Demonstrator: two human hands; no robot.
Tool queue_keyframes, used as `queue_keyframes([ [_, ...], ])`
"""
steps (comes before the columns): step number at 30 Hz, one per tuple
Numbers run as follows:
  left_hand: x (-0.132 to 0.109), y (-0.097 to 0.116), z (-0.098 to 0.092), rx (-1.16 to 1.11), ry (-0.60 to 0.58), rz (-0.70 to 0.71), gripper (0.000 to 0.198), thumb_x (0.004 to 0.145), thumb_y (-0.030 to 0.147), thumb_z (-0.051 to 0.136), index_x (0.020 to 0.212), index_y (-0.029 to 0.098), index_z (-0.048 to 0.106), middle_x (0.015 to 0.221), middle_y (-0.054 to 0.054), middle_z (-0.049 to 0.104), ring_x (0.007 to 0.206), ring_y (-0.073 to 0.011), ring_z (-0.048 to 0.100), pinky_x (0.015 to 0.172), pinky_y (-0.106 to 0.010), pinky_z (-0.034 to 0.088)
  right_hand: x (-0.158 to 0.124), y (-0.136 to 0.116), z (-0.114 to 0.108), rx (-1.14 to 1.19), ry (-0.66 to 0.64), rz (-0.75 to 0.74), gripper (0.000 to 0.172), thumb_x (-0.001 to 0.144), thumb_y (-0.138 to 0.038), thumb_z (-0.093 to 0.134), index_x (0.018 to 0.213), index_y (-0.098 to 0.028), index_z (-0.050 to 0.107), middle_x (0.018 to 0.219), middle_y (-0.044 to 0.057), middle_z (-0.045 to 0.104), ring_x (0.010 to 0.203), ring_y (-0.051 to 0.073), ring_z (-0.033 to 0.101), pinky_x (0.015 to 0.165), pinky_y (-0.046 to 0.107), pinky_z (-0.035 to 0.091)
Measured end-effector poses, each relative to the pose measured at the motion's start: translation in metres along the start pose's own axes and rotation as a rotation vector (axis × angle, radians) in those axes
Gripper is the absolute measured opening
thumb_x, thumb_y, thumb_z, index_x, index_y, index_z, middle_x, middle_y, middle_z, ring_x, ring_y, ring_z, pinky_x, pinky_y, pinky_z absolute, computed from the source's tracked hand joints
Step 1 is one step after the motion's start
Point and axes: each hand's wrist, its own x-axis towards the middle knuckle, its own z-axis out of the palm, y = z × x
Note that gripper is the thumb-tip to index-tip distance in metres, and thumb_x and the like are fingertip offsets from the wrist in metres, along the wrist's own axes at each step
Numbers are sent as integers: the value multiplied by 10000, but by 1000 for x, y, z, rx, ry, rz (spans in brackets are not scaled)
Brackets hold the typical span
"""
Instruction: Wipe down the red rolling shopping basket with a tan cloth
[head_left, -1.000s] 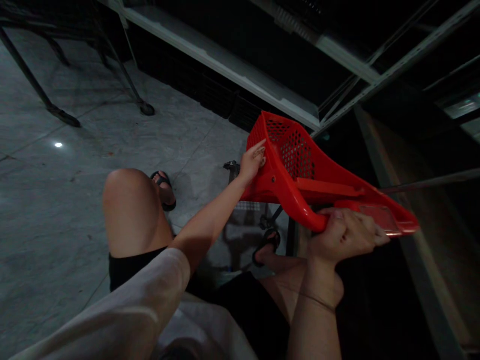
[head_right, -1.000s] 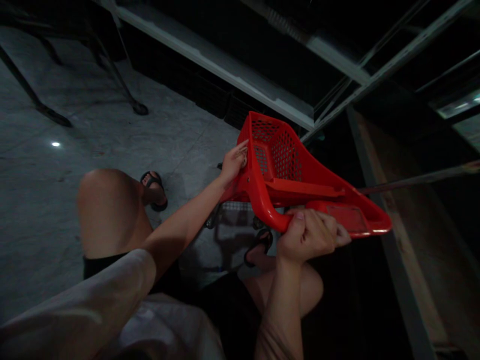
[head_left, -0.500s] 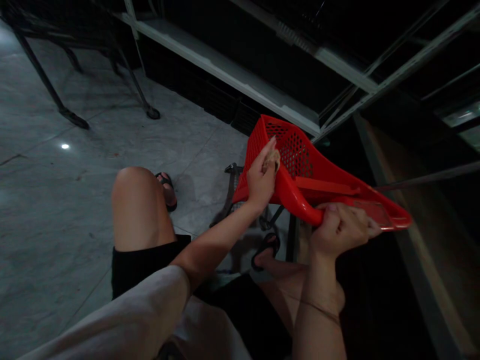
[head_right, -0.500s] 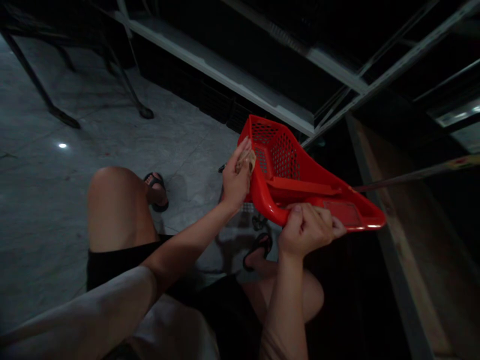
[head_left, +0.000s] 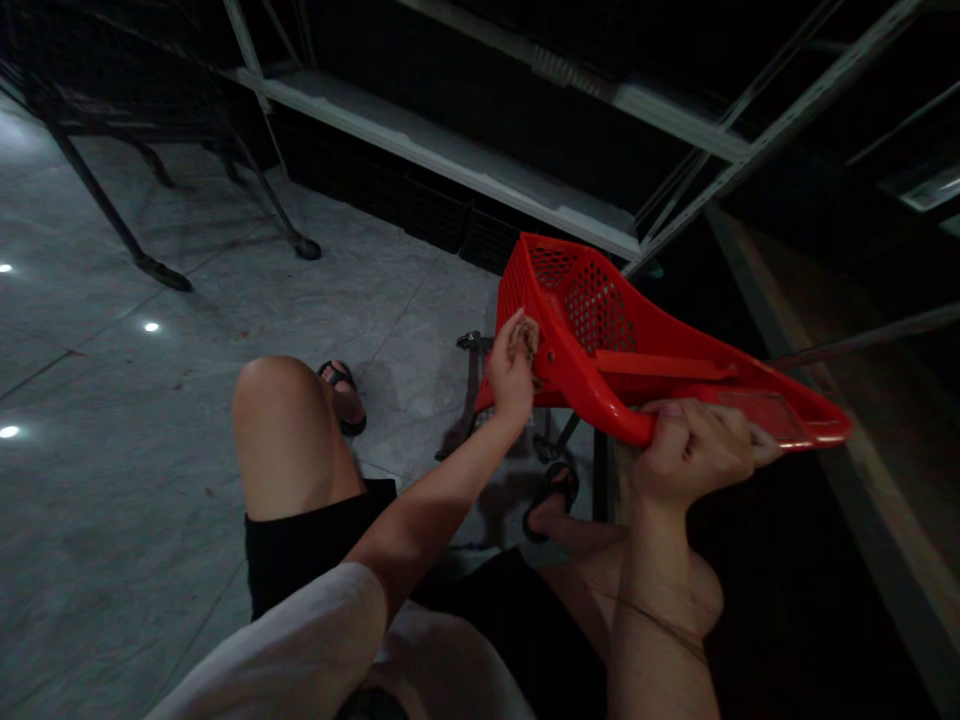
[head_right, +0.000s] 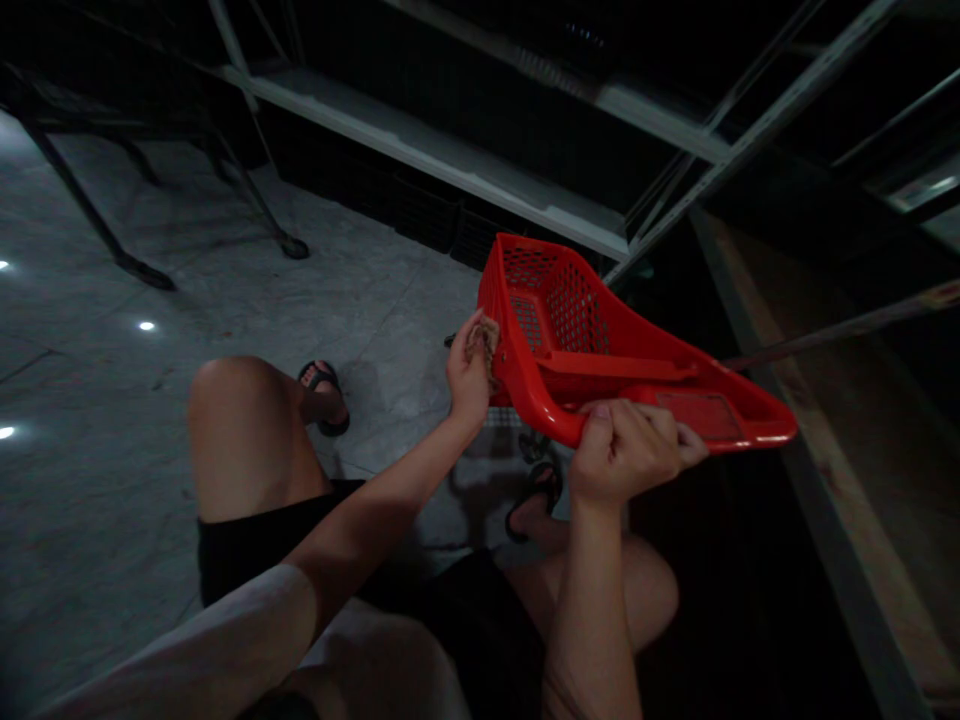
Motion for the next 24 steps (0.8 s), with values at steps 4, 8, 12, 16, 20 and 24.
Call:
queue_keyframes([
  [4, -5, 27, 27, -56, -108, 267, 285, 1030, 225, 549, 1254, 286, 715, 1481, -8, 660, 1471, -209, 524, 1311, -437, 318, 1, 0, -1, 6, -11, 28, 237, 785, -272, 534, 574, -235, 637, 494, -23, 592, 606, 183, 561, 846, 452, 332],
  [8, -7, -20, -14, 79, -56, -30, 325, 983, 129, 522, 1120, 299, 763, 1400, 19, 712, 1425, -188, 559, 1290, -424, 345, -2, 0, -1, 18, -11, 28, 237, 779, -265, 514, 582, -248, 644, 505, -2, 592, 615, 205, 553, 866, 496, 350],
  [12, -11, -80, -64, 143, 158, -264, 282, 1039, 182, 475, 1165, 260, 716, 1383, -13, 721, 1365, -202, 582, 1255, -473, 358, -5, 2, 1, 5, -12, 41, 255, 789, -275, 487, 606, -269, 665, 518, 24, 585, 636, 238, 562, 889, 540, 356],
  [16, -1, -73, -47, 120, 246, -299, 336, 1071, 175, 409, 1328, 215, 621, 1500, -60, 642, 1386, -182, 569, 1250, -433, 378, -4, 0, 5, 9, 28, 31, 270, 773, -298, 493, 562, -247, 652, 481, 12, 574, 599, 204, 526, 874, 506, 350],
  [20, 3, -1, 3, -1, 82, -60, 346, 1074, 253, 443, 1387, 245, 588, 1532, -37, 613, 1421, -189, 570, 1243, -398, 430, 0, -4, 6, 42, 21, 50, 295, 799, -302, 495, 557, -232, 649, 482, -5, 580, 611, 183, 522, 897, 490, 338],
  [24, -15, 58, 17, 101, -361, 254, 318, 1042, 283, 486, 1259, 361, 704, 1396, 32, 704, 1396, -243, 593, 1244, -450, 431, 3, -5, 4, 22, -59, 53, 327, 844, -295, 461, 564, -224, 614, 502, -3, 575, 597, 180, 523, 897, 492, 356],
])
